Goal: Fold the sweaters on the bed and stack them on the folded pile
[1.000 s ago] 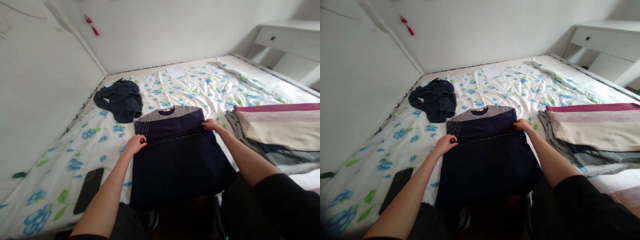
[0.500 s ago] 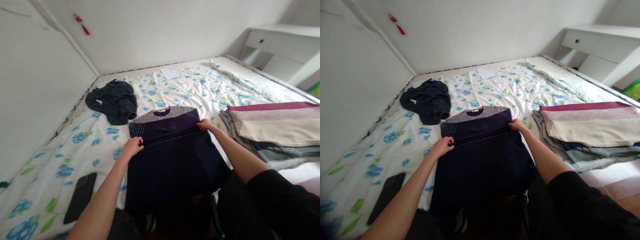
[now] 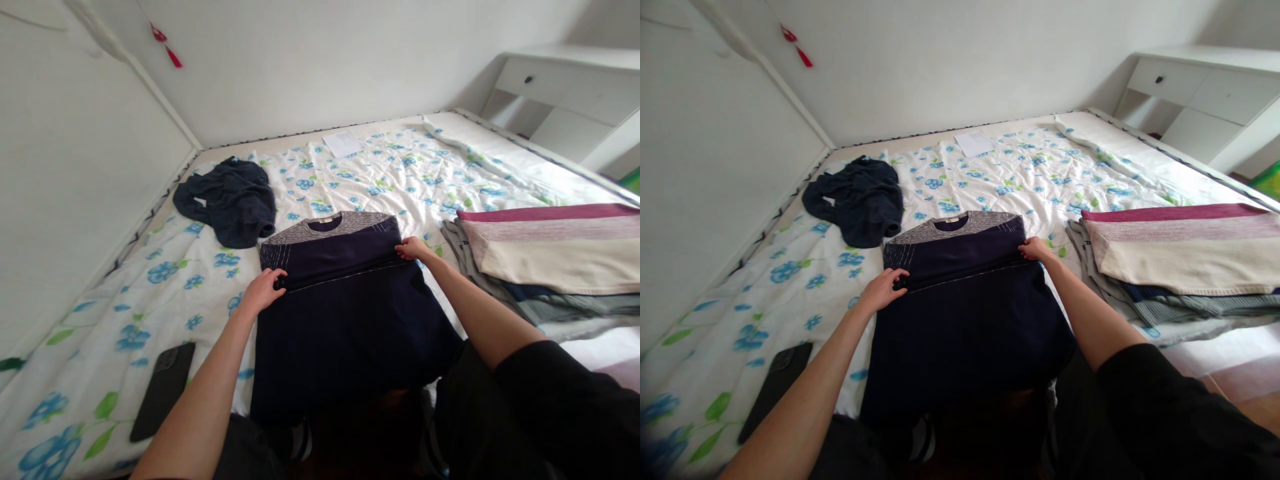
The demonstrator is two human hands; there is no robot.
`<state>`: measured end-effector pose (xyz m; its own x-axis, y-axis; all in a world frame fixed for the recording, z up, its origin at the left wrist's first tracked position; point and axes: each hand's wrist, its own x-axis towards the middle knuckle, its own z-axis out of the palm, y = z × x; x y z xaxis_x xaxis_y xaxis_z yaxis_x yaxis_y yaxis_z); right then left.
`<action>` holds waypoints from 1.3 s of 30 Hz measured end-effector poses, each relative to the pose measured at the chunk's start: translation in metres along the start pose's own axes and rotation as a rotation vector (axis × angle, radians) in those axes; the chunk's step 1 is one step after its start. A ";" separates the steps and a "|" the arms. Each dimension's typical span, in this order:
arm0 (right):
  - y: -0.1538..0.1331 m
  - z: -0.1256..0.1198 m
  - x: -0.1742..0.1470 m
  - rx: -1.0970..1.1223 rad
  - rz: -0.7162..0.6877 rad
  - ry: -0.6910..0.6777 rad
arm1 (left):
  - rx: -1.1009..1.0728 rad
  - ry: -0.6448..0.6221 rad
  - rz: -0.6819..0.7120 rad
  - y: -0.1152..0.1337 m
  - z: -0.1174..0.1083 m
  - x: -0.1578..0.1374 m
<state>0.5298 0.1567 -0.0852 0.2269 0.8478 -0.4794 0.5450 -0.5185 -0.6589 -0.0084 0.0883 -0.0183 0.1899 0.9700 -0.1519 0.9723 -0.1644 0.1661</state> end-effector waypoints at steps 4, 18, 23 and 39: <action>0.001 0.000 0.002 -0.006 -0.013 0.021 | 0.050 0.061 -0.018 0.003 -0.004 0.002; -0.005 -0.002 -0.007 -0.037 -0.009 -0.005 | -0.096 0.033 -0.087 -0.015 -0.011 0.005; -0.011 -0.010 -0.008 0.013 -0.012 -0.021 | -0.082 0.097 -0.103 -0.021 -0.021 0.006; -0.005 -0.022 -0.015 -0.367 -0.087 0.023 | 0.029 0.064 -0.107 -0.024 -0.010 0.002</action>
<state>0.5420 0.1493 -0.0621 0.1830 0.8913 -0.4149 0.8148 -0.3736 -0.4432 -0.0328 0.0963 -0.0125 0.0766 0.9916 -0.1044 0.9903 -0.0635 0.1238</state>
